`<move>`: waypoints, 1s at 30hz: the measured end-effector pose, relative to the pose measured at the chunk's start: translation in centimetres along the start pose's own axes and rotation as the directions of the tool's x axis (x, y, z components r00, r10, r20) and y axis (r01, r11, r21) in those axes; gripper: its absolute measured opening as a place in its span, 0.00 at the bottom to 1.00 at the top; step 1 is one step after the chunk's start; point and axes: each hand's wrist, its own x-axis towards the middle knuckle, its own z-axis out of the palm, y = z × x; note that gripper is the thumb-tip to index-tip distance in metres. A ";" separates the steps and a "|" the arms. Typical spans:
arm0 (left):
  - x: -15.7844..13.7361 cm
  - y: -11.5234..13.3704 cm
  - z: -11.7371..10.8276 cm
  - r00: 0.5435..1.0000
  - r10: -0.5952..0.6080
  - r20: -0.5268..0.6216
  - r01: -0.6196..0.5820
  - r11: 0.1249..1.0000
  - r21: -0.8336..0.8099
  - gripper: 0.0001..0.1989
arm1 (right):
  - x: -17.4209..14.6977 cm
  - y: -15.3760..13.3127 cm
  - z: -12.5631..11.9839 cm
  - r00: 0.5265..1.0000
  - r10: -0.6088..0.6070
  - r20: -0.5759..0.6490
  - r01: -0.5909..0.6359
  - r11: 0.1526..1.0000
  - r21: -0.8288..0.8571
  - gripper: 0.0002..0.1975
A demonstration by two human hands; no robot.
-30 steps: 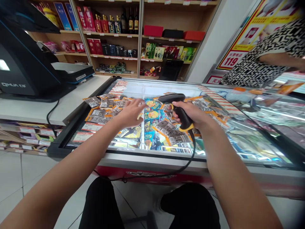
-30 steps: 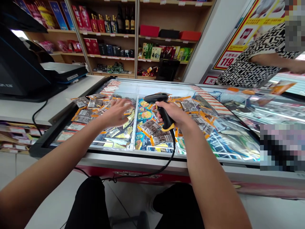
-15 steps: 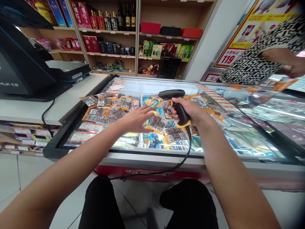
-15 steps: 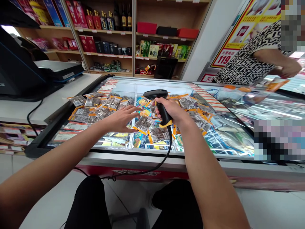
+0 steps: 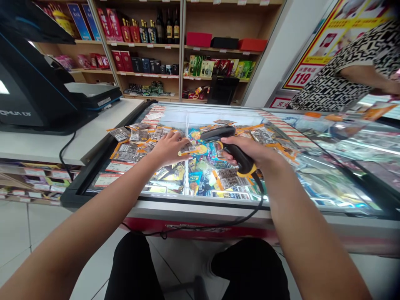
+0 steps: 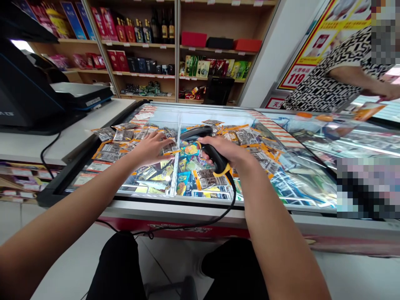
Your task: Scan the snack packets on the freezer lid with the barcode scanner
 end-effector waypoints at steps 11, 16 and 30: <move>0.0 0.2 -0.1 0.999 -0.032 0.027 0.032 0.999 0.011 0.30 | 0.1 0.3 0.4 0.998 0.015 0.065 -0.006 0.990 -0.140 0.20; 0.2 -0.4 0.3 0.992 -0.123 -0.032 0.125 0.990 0.064 0.26 | 0.2 0.1 0.4 0.998 0.007 -0.069 -0.010 0.999 -0.042 0.17; -1.4 8.5 0.4 0.755 0.647 -0.110 -0.650 0.716 -0.255 0.28 | 0.6 -0.6 -0.5 0.955 -0.084 -0.286 0.165 0.948 0.273 0.11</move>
